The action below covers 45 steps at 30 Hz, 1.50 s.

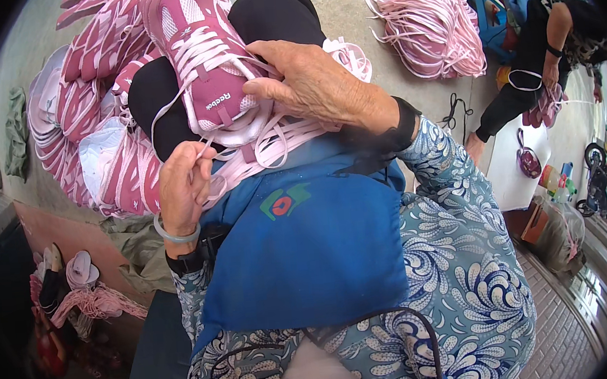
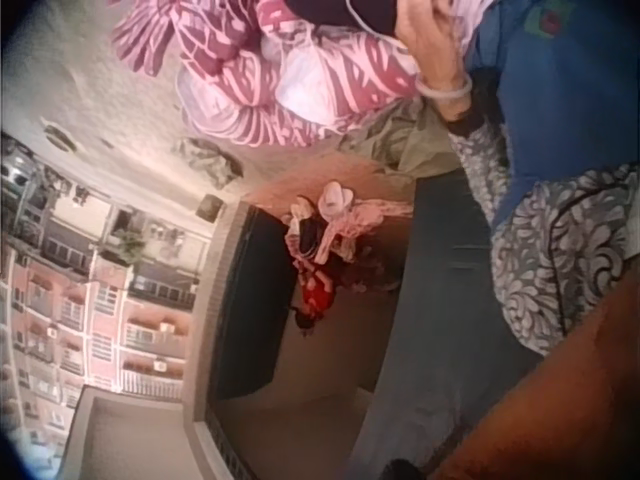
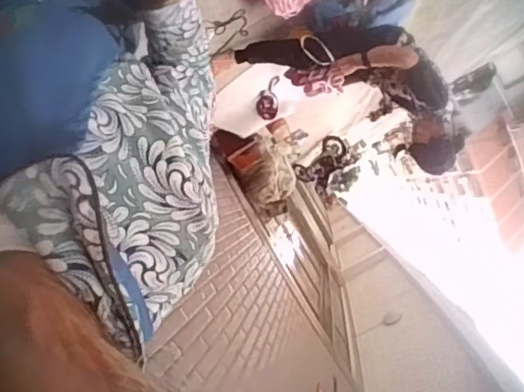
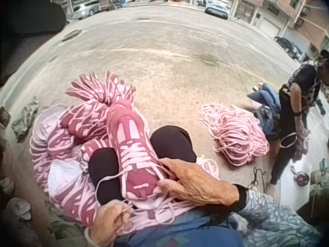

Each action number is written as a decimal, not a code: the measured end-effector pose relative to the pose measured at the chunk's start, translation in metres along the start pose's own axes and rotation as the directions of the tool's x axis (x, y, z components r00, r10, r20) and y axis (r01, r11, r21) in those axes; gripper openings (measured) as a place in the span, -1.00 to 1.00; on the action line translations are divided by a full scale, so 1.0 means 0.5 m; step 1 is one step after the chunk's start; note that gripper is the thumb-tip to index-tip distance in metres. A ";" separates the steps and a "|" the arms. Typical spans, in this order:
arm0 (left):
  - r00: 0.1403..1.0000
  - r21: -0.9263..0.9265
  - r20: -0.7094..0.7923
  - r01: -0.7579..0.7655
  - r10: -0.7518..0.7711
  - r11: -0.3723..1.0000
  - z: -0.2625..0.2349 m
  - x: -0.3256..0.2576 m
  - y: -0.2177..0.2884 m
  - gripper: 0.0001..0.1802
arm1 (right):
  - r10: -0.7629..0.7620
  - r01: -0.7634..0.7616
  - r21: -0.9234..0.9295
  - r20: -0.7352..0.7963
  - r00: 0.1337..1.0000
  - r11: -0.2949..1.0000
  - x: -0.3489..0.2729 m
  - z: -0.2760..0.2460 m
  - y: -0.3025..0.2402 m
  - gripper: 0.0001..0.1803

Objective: Threading pink shoelaces into pink athletic shoes.

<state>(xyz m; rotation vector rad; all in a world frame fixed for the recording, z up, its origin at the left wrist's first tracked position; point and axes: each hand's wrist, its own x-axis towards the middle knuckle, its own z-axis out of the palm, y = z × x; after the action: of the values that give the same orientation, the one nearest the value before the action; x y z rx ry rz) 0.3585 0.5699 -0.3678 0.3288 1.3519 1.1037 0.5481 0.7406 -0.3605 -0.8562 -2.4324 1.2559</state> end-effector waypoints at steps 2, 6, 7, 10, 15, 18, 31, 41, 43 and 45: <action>0.973 0.015 -0.034 -0.228 0.228 0.974 -0.033 -0.025 0.019 -0.66 | 0.112 -0.105 -0.063 0.119 0.987 0.993 -0.006 -0.030 0.001 -0.60; 0.827 0.219 -0.296 -0.428 0.478 0.877 -0.090 -0.068 0.060 -0.65 | -0.254 0.243 -0.289 -0.002 0.967 0.926 0.019 -0.080 0.013 -0.84; 0.824 0.238 -0.306 -0.419 0.477 0.876 -0.107 -0.078 0.071 -0.65 | -0.338 0.294 -0.335 -0.082 0.938 0.895 0.024 -0.094 0.018 -0.84; 0.894 0.305 -0.304 -0.235 0.329 0.923 -0.159 -0.106 0.093 -0.64 | -0.358 0.289 -0.394 -0.113 0.927 0.872 0.040 -0.121 0.038 -0.86; 0.928 0.084 -0.233 -0.280 0.292 0.956 -0.176 -0.109 0.069 -0.70 | -0.187 0.103 -0.577 -0.087 0.978 0.810 0.025 -0.126 0.061 -0.83; 0.961 0.042 -0.107 -0.253 0.256 0.967 -0.138 -0.067 0.049 -0.77 | -0.138 -0.028 -0.543 -0.263 0.955 0.839 0.014 -0.133 0.047 -0.77; 0.947 0.261 -0.161 -0.232 0.280 0.937 -0.055 0.039 0.016 -0.75 | -0.206 0.215 0.058 -0.131 0.970 0.975 0.013 -0.104 -0.055 -0.75; 0.767 0.302 -0.135 -0.571 0.627 0.764 -0.027 0.106 0.023 -0.82 | -0.164 0.211 -0.376 0.152 0.975 0.902 -0.007 -0.077 0.039 -0.78; 0.800 0.243 -0.119 -0.551 0.588 0.799 -0.028 0.112 0.031 -0.82 | -0.105 0.147 -0.401 0.124 0.987 0.904 -0.006 -0.073 0.027 -0.71; 0.830 0.272 -0.125 -0.498 0.544 0.823 -0.028 0.113 0.037 -0.82 | -0.189 0.220 -0.422 0.115 0.975 0.879 -0.007 -0.061 0.014 -0.66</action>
<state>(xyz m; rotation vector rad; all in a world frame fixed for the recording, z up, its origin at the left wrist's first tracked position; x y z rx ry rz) 0.3286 0.6177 -0.3919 0.8204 1.6222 1.4662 0.5681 0.7615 -0.3482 -0.6349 -2.8251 0.6861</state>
